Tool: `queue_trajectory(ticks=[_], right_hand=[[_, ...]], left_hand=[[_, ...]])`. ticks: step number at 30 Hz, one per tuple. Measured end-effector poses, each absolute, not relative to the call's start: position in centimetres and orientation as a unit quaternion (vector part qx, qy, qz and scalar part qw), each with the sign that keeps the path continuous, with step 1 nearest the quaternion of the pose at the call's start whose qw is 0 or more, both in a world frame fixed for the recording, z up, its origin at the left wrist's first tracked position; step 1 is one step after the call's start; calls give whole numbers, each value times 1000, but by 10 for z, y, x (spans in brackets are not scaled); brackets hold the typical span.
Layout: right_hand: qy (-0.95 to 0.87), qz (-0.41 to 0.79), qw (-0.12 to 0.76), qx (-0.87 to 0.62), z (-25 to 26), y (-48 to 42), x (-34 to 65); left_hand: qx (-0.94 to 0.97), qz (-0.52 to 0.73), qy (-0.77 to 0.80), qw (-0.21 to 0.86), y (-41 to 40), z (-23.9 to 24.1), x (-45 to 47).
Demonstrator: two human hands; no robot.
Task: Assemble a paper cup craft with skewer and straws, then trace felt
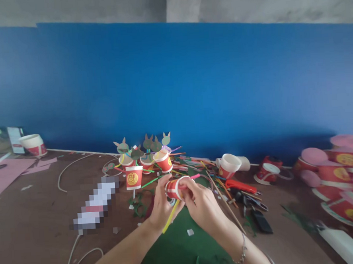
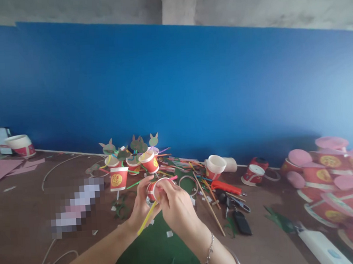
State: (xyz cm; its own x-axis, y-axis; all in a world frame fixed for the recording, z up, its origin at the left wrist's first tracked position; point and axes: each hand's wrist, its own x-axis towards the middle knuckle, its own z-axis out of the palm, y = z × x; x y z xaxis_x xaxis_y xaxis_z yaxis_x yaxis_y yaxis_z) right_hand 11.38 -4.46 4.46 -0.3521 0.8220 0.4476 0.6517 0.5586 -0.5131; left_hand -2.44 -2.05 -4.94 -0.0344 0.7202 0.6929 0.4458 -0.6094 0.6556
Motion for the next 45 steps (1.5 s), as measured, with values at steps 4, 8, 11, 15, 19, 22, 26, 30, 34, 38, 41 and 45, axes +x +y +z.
queue_trajectory(ticks=[4, 8, 11, 15, 19, 22, 26, 30, 34, 38, 41, 45], right_hand=[[-799, 165, 331, -475, 49, -46, 116], [-851, 175, 270, -415, 53, -45, 119], [-867, 138, 225, -422, 54, -43, 119], [-872, 87, 172, -450, 56, -46, 117], [-864, 62, 134, -481, 61, -53, 113], [-853, 67, 116, -504, 62, -57, 111], [-840, 72, 115, -526, 60, -59, 112], [-847, 64, 97, -519, 59, -55, 117], [-855, 55, 109, -504, 59, -53, 118], [-857, 24, 116, -501, 56, -55, 113], [-869, 10, 129, -478, 55, -56, 111], [-891, 18, 145, -431, 56, -57, 114]], left_hand=[[709, 544, 449, 23, -24, -47, -20], [741, 503, 445, 17, -23, -46, -23], [751, 509, 415, 63, -23, -44, -25], [731, 538, 374, 192, -26, -40, -24], [712, 544, 358, 261, -27, -40, -24], [713, 533, 351, 291, -28, -44, -25], [702, 540, 345, 312, -28, -50, -26], [700, 538, 336, 327, -25, -51, -27], [697, 537, 337, 333, -22, -50, -27], [694, 547, 341, 321, -22, -52, -27], [697, 548, 347, 305, -22, -53, -28], [707, 549, 334, 296, -22, -53, -28]])
